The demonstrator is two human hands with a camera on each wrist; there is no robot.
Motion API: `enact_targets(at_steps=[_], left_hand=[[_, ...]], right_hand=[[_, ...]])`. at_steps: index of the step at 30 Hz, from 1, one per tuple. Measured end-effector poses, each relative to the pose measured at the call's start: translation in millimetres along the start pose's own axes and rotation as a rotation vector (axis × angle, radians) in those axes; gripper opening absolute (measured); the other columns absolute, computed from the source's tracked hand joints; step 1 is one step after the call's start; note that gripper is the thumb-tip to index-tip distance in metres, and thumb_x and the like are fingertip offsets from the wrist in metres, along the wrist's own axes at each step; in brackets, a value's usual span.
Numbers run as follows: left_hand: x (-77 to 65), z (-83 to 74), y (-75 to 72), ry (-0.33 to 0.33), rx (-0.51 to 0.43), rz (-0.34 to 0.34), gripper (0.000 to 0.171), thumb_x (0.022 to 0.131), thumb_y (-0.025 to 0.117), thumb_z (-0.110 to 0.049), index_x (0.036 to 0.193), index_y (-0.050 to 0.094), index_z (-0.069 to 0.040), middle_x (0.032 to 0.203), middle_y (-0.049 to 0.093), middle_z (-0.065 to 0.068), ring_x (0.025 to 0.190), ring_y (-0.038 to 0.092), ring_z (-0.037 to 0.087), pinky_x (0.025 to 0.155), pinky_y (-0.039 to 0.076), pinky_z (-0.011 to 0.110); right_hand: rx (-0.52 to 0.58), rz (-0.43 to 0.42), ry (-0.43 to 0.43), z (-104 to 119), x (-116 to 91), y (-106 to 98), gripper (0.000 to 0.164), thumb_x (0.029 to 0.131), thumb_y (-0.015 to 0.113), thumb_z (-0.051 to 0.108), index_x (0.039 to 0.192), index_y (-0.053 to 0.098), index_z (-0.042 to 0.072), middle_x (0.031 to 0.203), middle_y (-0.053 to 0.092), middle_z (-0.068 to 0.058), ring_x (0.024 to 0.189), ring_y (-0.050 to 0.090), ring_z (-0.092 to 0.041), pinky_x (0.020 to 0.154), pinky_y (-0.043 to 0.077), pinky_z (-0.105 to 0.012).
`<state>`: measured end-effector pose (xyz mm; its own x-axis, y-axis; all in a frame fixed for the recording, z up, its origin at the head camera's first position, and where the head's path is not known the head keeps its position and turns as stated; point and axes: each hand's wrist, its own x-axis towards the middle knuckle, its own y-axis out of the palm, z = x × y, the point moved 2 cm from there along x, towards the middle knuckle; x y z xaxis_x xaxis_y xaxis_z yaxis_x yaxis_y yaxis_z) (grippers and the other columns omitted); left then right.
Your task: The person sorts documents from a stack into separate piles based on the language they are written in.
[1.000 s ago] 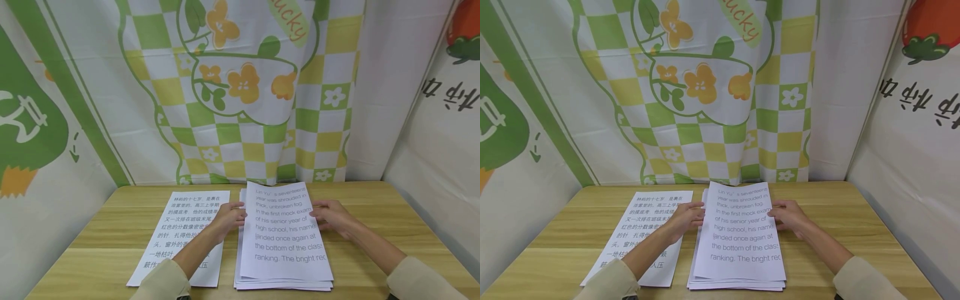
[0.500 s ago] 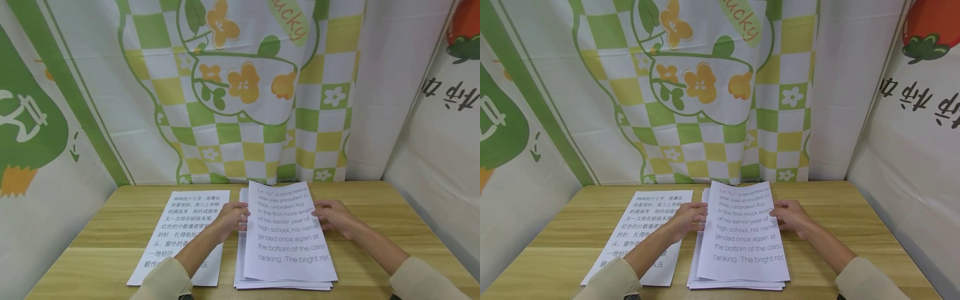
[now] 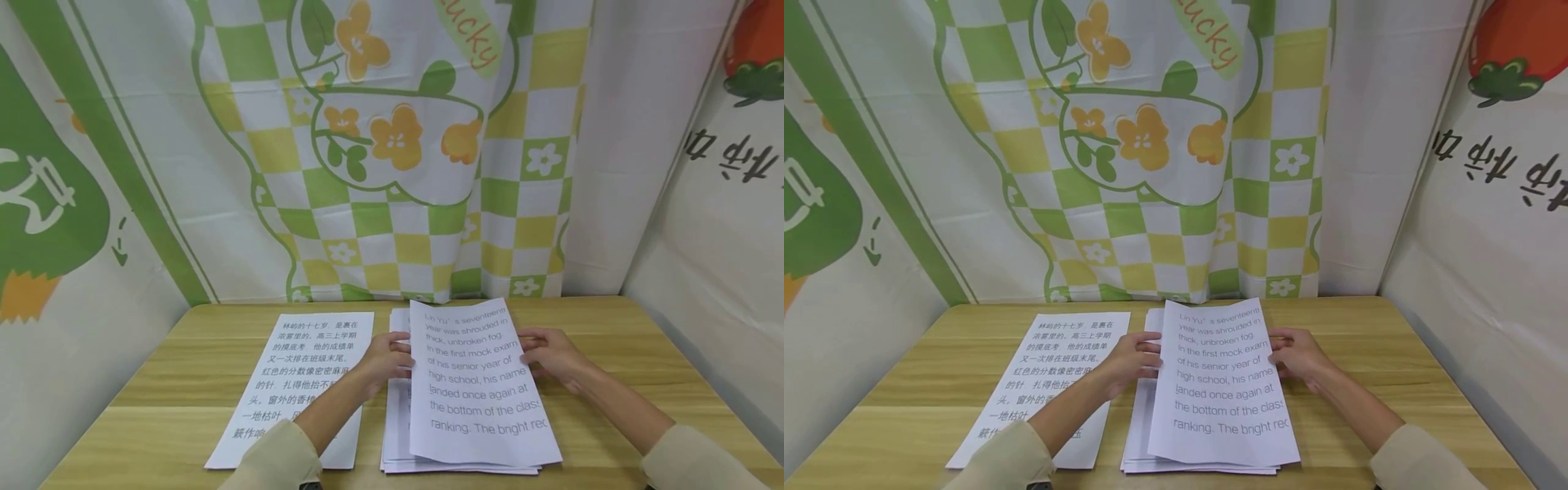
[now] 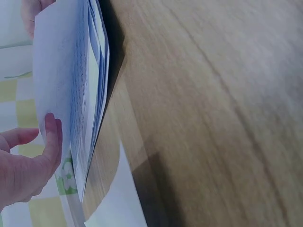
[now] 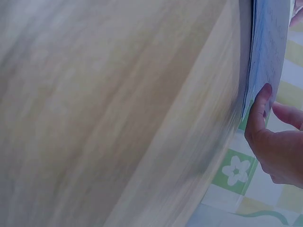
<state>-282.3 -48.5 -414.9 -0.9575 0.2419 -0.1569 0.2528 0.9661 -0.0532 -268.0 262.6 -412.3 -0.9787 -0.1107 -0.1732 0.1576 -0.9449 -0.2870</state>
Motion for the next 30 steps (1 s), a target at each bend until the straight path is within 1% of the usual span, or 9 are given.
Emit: enact_targets(at_steps=[3,7,11,17,22,26,30], left_hand=[[-0.5,-1.2,2.6,0.000,0.010,-0.013,0.064,0.081,0.059,0.022,0.143,0.046,0.016,0.121,0.062,0.029,0.091,0.068,0.026,0.081,0.064,0.038],[-0.5,-2.7,6.4,0.001,0.016,-0.011,0.066,0.080,0.059,0.023,0.144,0.045,0.015,0.124,0.061,0.030,0.094,0.069,0.030,0.082,0.064,0.038],[0.0,-3.1,11.2,0.004,0.010,-0.010,0.067,0.080,0.059,0.024,0.145,0.045,0.015,0.123,0.062,0.030,0.094,0.069,0.029,0.083,0.064,0.039],[1.0,-1.4,18.7,-0.014,-0.031,0.017,0.069,0.080,0.061,0.024,0.146,0.046,0.011,0.123,0.064,0.028,0.094,0.070,0.027,0.083,0.063,0.038],[0.3,-1.8,24.6,-0.026,-0.046,0.033,0.071,0.079,0.061,0.023,0.147,0.048,0.008,0.123,0.064,0.025,0.095,0.069,0.026,0.083,0.063,0.036],[1.4,-1.7,30.8,-0.040,-0.070,0.045,0.070,0.081,0.061,0.022,0.147,0.047,0.007,0.124,0.063,0.024,0.093,0.069,0.025,0.084,0.063,0.036],[1.6,-1.7,37.3,-0.060,-0.110,0.056,0.066,0.084,0.060,0.019,0.148,0.045,0.009,0.125,0.063,0.025,0.093,0.070,0.025,0.086,0.063,0.038]], right_hand=[[-0.001,-0.006,-0.001,-1.3,-0.9,-2.4,0.066,0.091,0.057,-0.013,0.152,0.031,-0.017,0.133,0.055,-0.036,0.100,0.068,-0.026,0.083,0.063,-0.041],[-0.002,-0.015,0.004,-3.0,-2.1,-7.1,0.067,0.091,0.058,-0.013,0.153,0.031,-0.016,0.134,0.054,-0.036,0.100,0.068,-0.025,0.082,0.063,-0.038],[0.001,-0.024,0.006,-6.0,-3.5,-13.1,0.068,0.091,0.058,-0.013,0.153,0.031,-0.015,0.136,0.053,-0.037,0.100,0.069,-0.024,0.081,0.063,-0.036],[0.002,-0.029,-0.002,-13.0,-7.2,-23.1,0.067,0.091,0.057,-0.014,0.152,0.031,-0.016,0.135,0.053,-0.038,0.098,0.069,-0.022,0.080,0.063,-0.036],[0.003,-0.021,-0.006,-17.6,-11.9,-29.2,0.068,0.091,0.057,-0.013,0.153,0.029,-0.016,0.137,0.051,-0.038,0.101,0.068,-0.023,0.083,0.063,-0.036],[-0.007,-0.020,-0.008,-19.7,-14.6,-35.3,0.068,0.093,0.057,-0.011,0.154,0.028,-0.014,0.141,0.047,-0.038,0.106,0.067,-0.024,0.085,0.062,-0.036],[-0.016,-0.018,-0.010,-20.9,-16.0,-40.9,0.067,0.094,0.057,-0.009,0.154,0.028,-0.014,0.145,0.044,-0.040,0.108,0.066,-0.024,0.086,0.061,-0.036]])
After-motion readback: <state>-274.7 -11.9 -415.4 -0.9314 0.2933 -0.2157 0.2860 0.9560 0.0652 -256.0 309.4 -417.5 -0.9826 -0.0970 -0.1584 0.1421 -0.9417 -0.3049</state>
